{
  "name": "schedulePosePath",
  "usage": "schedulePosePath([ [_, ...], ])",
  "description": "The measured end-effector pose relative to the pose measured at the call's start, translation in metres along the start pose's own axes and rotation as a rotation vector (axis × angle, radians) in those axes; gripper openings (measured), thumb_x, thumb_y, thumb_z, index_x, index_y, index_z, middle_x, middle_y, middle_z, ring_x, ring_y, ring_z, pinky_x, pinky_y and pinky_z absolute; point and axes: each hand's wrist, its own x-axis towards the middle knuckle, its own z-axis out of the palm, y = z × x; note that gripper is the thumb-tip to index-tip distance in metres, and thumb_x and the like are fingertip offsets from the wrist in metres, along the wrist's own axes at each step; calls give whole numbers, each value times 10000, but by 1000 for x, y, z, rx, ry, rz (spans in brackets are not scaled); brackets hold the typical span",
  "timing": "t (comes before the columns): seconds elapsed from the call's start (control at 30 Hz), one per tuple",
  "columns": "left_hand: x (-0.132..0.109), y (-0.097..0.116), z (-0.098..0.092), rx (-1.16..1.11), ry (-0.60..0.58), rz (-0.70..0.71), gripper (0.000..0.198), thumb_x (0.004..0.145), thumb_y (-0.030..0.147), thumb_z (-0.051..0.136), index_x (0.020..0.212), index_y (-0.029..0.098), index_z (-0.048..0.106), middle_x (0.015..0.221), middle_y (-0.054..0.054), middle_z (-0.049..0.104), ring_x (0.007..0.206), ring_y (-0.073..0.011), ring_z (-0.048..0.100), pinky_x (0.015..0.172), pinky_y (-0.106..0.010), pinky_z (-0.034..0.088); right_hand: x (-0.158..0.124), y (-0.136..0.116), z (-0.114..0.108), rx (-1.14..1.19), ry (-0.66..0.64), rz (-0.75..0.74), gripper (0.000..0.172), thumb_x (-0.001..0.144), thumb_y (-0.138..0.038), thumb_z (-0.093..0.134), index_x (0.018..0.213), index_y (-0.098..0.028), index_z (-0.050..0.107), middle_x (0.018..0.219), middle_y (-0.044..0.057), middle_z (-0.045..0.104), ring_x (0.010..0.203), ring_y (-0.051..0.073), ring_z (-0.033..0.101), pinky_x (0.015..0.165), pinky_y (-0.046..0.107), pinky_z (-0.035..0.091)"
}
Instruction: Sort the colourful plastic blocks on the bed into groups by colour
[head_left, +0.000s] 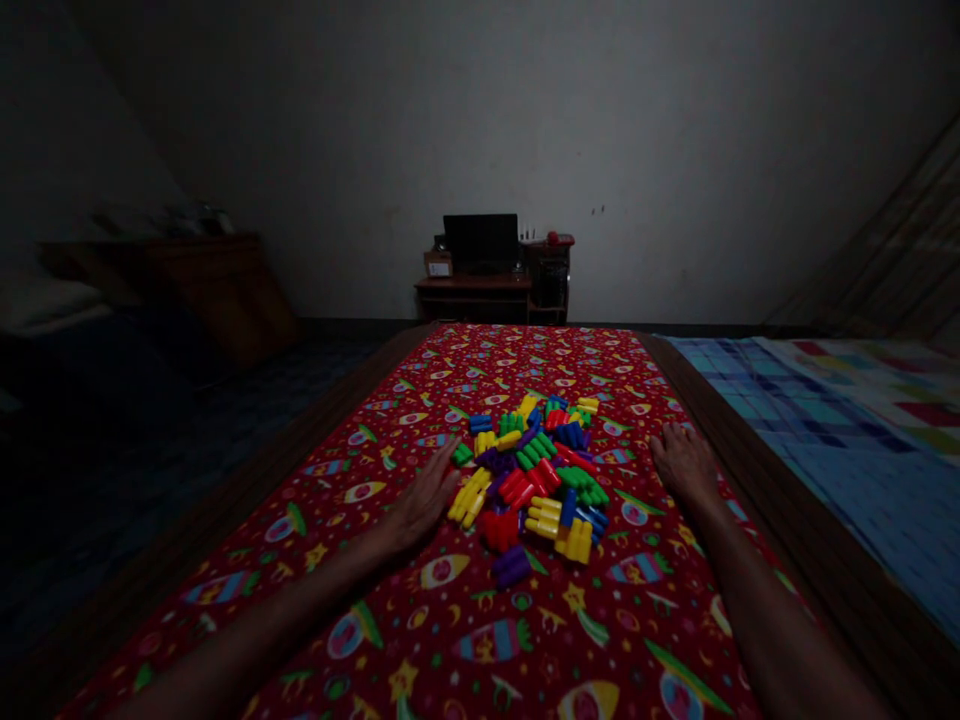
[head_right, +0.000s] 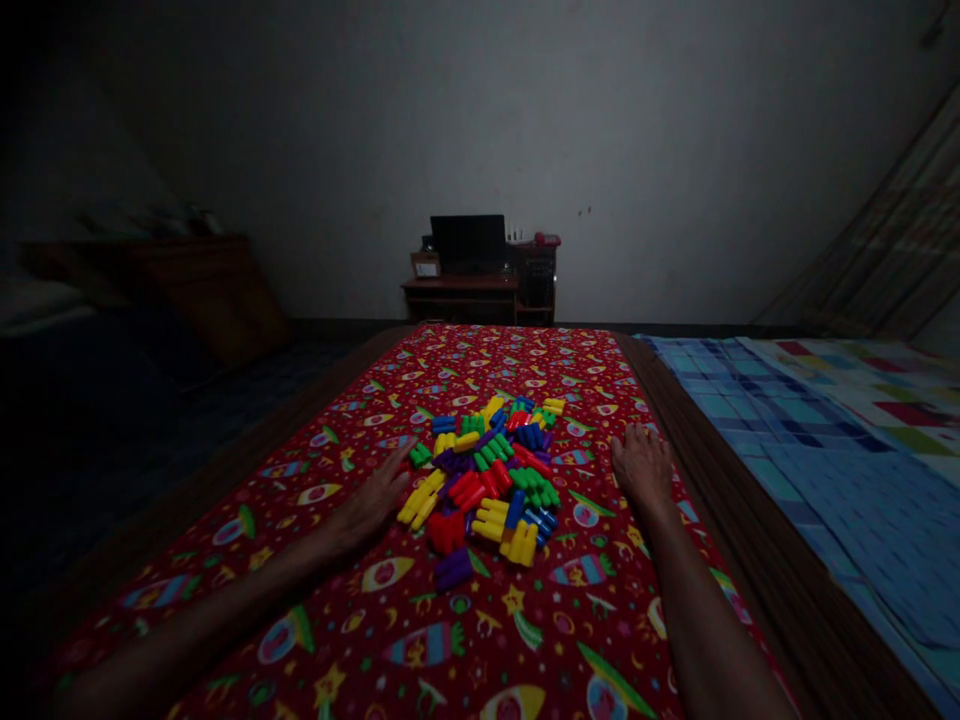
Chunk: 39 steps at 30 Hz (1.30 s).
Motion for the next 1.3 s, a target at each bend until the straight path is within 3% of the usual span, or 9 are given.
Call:
schedulePosePath([
  [0.13, 19, 53, 18, -35, 16, 190, 600, 976, 486, 254, 1517, 258, 135, 1594, -84, 148, 1458, -264, 137, 1167, -484, 216, -1, -1, -2, 11, -6, 26, 532, 952, -328, 253, 1332, -49, 498, 1388, 193, 499, 1266, 314, 419, 1026, 448, 308],
  [0.27, 26, 104, 17, 70, 64, 481, 572, 973, 447, 316, 1505, 309, 160, 1602, -79, 92, 1462, -325, 30, 1138, -627, 68, 0, -2, -4, 12, -19, 5, 518, 956, -330, 252, 1317, -70, 518, 1390, 200, 492, 1253, 315, 425, 1018, 452, 310],
  [0.4, 16, 151, 21, 263, -191, 913, 506, 934, 492, 415, 1408, 316, 394, 1555, -28, 287, 1452, -300, 134, 1161, -568, 98, 0, -1, -4, 18, -10, 5, 509, 962, -340, 255, 1315, -79, 513, 1388, 190, 494, 1253, 311, 423, 1015, 441, 308],
  [0.53, 22, 165, 37, 381, -198, 947, 355, 931, 379, 465, 1245, 243, 558, 1406, -55, 508, 1384, -252, 322, 1173, -484, 159, -1, -1, -3, 27, 6, 6, 505, 959, -349, 282, 1325, -75, 496, 1376, 196, 503, 1248, 311, 430, 1007, 443, 313],
  [0.7, 46, 141, 34, 427, -130, 781, 251, 933, 312, 479, 1145, 255, 602, 1326, -52, 574, 1331, -253, 407, 1156, -525, 158, -2, -3, -7, 37, 4, 11, 507, 957, -337, 278, 1312, -58, 509, 1373, 195, 510, 1247, 322, 436, 1012, 448, 315],
  [0.87, 55, 112, 8, 296, -125, 568, 396, 949, 416, 424, 1303, 269, 520, 1429, -58, 491, 1347, -246, 390, 1145, -507, 211, -3, -4, -10, 71, 10, 29, 515, 958, -341, 289, 1312, -40, 510, 1372, 194, 512, 1266, 315, 432, 1040, 438, 300],
  [1.0, 62, 66, -10, 119, 41, 310, 499, 990, 373, 186, 1268, 196, 561, 1350, -84, 567, 1288, -201, 465, 1127, -454, 294, -3, -6, -15, 171, 53, 47, 460, 936, -307, 326, 1219, -75, 606, 1246, 190, 607, 1170, 295, 529, 999, 420, 360],
  [1.13, 68, 8, -15, -42, 241, -22, 567, 955, 411, 170, 1183, 129, 605, 1245, -119, 630, 1198, -221, 543, 1060, -421, 398, 3, -16, -27, 449, 153, 100, 450, 906, -279, 354, 1223, -113, 627, 1047, 160, 704, 973, 254, 642, 873, 363, 464],
  [1.3, 70, -22, -11, -127, 264, -190, 580, 926, 458, 191, 1152, 130, 611, 1196, -128, 656, 1087, -234, 617, 970, -399, 471, 37, -51, -45, 564, 65, -172, 424, 872, -239, 452, 1253, -146, 613, 1081, 126, 709, 975, 238, 656, 857, 338, 491],
])
